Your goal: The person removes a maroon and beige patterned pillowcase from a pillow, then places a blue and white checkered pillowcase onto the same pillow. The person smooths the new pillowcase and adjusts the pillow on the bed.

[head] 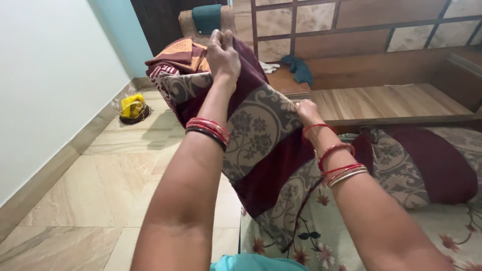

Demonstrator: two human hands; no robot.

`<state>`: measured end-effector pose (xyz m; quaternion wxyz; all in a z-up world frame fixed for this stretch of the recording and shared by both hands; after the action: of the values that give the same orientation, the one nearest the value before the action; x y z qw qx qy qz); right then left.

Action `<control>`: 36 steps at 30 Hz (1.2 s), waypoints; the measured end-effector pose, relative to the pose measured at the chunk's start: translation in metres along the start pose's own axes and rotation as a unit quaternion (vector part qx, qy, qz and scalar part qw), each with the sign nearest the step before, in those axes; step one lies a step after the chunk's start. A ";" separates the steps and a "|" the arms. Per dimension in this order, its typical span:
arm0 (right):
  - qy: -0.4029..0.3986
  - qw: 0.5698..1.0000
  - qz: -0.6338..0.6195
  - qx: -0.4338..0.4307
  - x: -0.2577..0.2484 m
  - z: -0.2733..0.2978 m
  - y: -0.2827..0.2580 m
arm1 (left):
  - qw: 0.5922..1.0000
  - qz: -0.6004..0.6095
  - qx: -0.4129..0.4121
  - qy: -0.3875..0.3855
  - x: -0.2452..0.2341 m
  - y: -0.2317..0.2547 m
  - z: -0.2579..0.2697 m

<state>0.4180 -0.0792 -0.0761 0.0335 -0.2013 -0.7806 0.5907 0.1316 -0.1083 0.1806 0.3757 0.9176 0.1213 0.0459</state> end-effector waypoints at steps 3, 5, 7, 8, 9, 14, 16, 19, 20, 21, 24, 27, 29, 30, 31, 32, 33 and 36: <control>0.033 0.991 0.128 0.009 -0.010 -0.024 0.015 | 0.999 -0.006 0.025 -0.019 0.004 -0.006 0.007; 0.023 0.964 0.264 -0.030 -0.014 -0.029 0.006 | 0.997 0.034 -0.001 -0.066 0.007 -0.007 0.003; 0.023 0.990 0.108 0.091 -0.019 -0.010 -0.005 | 0.995 0.042 0.060 -0.066 0.019 0.000 0.002; 0.022 0.987 0.027 0.155 -0.021 0.006 -0.011 | 0.993 0.043 0.085 -0.068 0.024 0.002 0.004; 0.022 0.979 -0.041 0.197 -0.025 0.015 -0.024 | 0.993 0.047 0.071 -0.079 0.032 0.003 0.005; 0.019 0.951 -0.143 0.272 -0.044 0.056 -0.072 | 0.992 0.034 -0.005 -0.119 0.057 0.013 0.014; 0.006 0.972 -0.038 0.233 -0.049 0.057 -0.082 | 0.992 0.052 0.004 -0.118 0.063 0.013 0.018; 0.007 0.974 0.009 0.227 -0.047 0.061 -0.083 | 0.991 0.091 0.075 -0.066 0.068 0.013 0.021; 0.012 0.972 0.006 0.235 -0.045 0.062 -0.081 | 0.988 0.106 0.107 -0.042 0.070 0.013 0.024; 0.010 0.971 0.045 0.235 -0.043 0.062 -0.078 | 0.992 0.075 0.061 -0.081 0.073 0.010 0.026; 0.022 0.971 0.110 0.212 -0.046 0.056 -0.069 | 0.985 0.024 -0.022 -0.172 0.082 0.007 0.033; 0.070 0.992 0.079 0.076 -0.045 0.049 -0.071 | 0.974 0.077 -0.003 -0.214 0.099 0.015 0.045; 0.099 0.987 0.071 -0.107 -0.043 0.042 -0.089 | 0.955 0.138 0.004 -0.264 0.110 0.030 0.059; 0.112 0.972 0.066 -0.197 -0.042 0.041 -0.099 | 0.957 0.099 0.004 -0.274 0.110 0.038 0.067; 0.123 0.948 0.060 -0.286 -0.042 0.040 -0.108 | 0.957 0.059 0.003 -0.284 0.108 0.045 0.077; 0.145 0.945 0.121 -0.267 -0.045 0.039 -0.111 | 0.956 0.021 0.001 -0.294 0.108 0.053 0.085; 0.167 0.937 0.180 -0.247 -0.049 0.038 -0.113 | 0.952 0.031 -0.023 -0.303 0.108 0.060 0.088; 0.075 0.972 -0.024 -0.222 -0.057 0.031 -0.121 | 0.940 0.067 -0.059 -0.331 0.104 0.069 0.091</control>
<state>0.4276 -0.1546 0.0386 0.0604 -0.2286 -0.8921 0.3851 0.2608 -0.1908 0.1629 0.4438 0.8635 -0.0745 -0.2279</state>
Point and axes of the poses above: each hand's wrist, its own z-axis away from the middle knuckle, its own x-axis out of the palm, y = z × x, the point moved 2 cm from there along -z, towards the middle knuckle, and after that the axes turned 7 degrees about x, right-handed, at the moved point
